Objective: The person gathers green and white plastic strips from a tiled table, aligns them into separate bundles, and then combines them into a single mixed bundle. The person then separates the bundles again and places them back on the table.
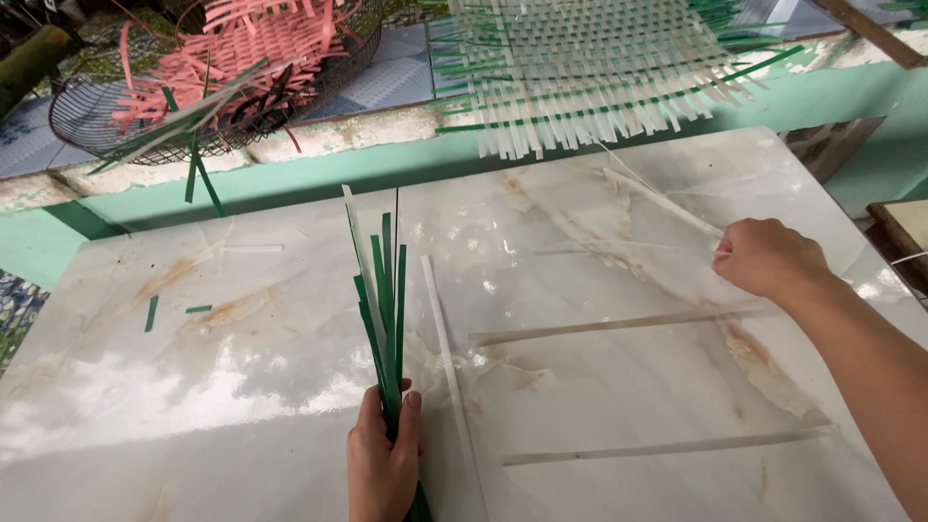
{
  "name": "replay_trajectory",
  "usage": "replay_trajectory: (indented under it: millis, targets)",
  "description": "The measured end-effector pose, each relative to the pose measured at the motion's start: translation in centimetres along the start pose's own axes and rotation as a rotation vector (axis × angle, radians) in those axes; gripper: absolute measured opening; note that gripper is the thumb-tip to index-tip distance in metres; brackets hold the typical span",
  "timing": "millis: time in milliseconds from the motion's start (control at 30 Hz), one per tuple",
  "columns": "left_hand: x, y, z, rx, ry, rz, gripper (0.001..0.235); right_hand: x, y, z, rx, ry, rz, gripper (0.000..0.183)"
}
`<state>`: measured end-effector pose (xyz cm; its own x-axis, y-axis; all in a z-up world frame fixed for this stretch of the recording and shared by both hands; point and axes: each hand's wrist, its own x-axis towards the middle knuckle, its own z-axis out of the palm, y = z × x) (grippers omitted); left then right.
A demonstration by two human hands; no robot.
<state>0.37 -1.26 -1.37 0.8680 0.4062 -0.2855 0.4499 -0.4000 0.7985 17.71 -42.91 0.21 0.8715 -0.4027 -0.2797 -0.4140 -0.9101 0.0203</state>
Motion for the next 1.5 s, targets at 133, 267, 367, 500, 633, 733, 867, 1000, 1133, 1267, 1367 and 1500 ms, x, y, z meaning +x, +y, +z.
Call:
replay_trajectory:
  millis: [133, 267, 367, 500, 633, 733, 867, 1000, 1133, 1267, 1367, 1500]
  targets:
    - [0.1, -0.1, 0.0, -0.006, -0.002, 0.017, 0.029, -1.7, 0.0, -1.2, 0.099, 0.061, 0.004, 0.056]
    - [0.2, -0.3, 0.1, -0.015, -0.009, 0.028, 0.031, -1.7, 1.4, 0.3, 0.142, 0.061, 0.010, 0.047]
    - [0.1, -0.4, 0.0, -0.026, 0.003, 0.038, 0.029, -0.6, 2.4, 1.4, 0.095, 0.150, -0.005, 0.023]
    - [0.2, -0.4, 0.1, -0.024, 0.002, 0.035, 0.029, -1.5, 2.1, 0.6, -0.071, 0.136, -0.068, 0.027]
    - [0.1, -0.3, 0.0, -0.012, 0.005, 0.042, 0.030, -4.6, 0.7, -0.9, 0.010, 0.144, -0.214, 0.024]
    - [0.0, -0.1, -0.1, -0.017, -0.009, 0.033, 0.030, -5.2, 0.1, -1.0, -0.019, 0.140, -0.395, 0.019]
    - [-0.1, -0.2, -0.1, -0.033, -0.007, 0.029, 0.029, -8.8, -2.8, -2.9, 0.016, 0.023, -0.436, 0.014]
    - [0.2, -0.6, -0.1, -0.036, -0.011, 0.051, 0.029, -10.2, -4.4, -3.5, -0.118, -0.135, -0.504, 0.021]
    - [0.5, -1.1, 0.1, -0.038, -0.005, 0.055, 0.030, -9.6, -4.9, -1.8, -0.214, -0.182, -0.534, 0.055]
    - [0.6, -1.0, 0.1, -0.011, -0.011, 0.029, 0.031, -7.8, -4.7, 1.0, -0.196, -0.135, -0.577, 0.057]
    - [0.7, -1.1, 0.2, -0.002, -0.008, 0.049, 0.033, -7.1, -4.6, 2.3, -0.161, 0.053, -0.663, 0.018]
    - [0.3, -0.4, -0.1, -0.026, -0.011, 0.038, 0.030, -8.1, -4.5, 1.8, -0.146, 0.079, -0.681, 0.009]
